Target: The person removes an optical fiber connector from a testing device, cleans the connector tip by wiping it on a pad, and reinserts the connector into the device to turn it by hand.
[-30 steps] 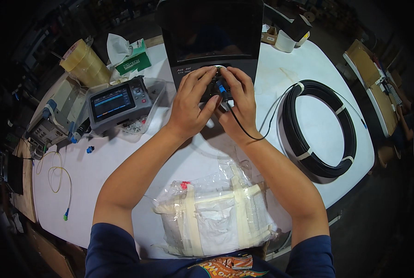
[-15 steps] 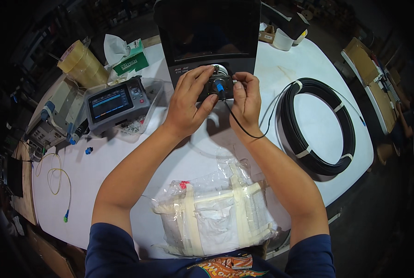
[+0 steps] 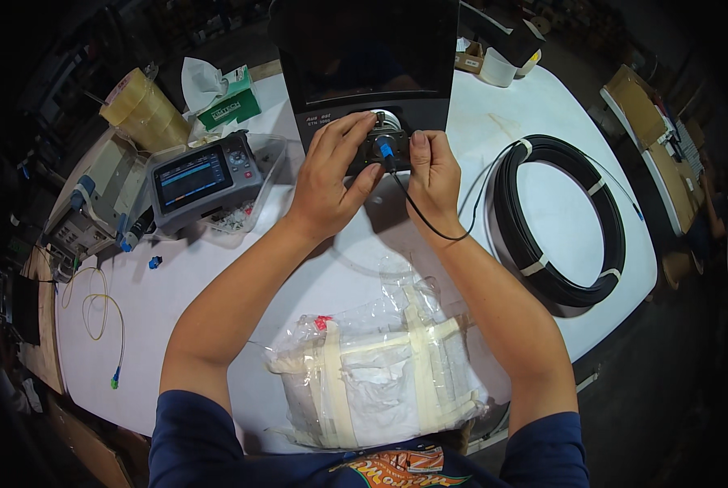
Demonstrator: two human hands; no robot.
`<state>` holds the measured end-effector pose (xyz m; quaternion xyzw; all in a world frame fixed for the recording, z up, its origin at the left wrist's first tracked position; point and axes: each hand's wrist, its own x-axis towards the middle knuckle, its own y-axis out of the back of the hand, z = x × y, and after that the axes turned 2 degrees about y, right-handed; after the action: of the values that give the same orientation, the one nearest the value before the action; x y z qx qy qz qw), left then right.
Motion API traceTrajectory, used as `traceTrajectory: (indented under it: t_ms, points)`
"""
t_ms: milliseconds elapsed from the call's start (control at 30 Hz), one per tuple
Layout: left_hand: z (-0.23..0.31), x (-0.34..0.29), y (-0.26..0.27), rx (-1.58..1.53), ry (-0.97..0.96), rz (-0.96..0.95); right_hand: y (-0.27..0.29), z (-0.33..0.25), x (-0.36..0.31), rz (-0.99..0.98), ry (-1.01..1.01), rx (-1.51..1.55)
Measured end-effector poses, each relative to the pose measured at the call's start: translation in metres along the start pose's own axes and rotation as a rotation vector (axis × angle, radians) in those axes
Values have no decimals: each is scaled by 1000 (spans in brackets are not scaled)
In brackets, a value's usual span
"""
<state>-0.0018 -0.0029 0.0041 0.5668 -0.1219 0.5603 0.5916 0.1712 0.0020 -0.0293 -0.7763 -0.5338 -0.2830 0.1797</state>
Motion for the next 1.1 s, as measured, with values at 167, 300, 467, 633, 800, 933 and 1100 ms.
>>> traceTrajectory:
  t_ms: [167,300,467,633,800,933,1100]
  points:
    - [0,-1,1,-3,8,1,2,-5,0,-39,-86,67]
    - [0,-1,1,9,6,0,4,-3,2,-62,-123,46]
    - [0,0,0,5,0,5,3,2,2,-43,-44,48]
    - [0,-1,0,3,2,4,2,0,1,-9,71,5]
    - [0,0,1,1,3,2,2,-1,2,-2,-34,122]
    - [0,-1,0,4,7,-3,8,0,5,-103,-150,57]
    - [0,-1,1,-1,9,-1,6,-4,5,-88,-49,1]
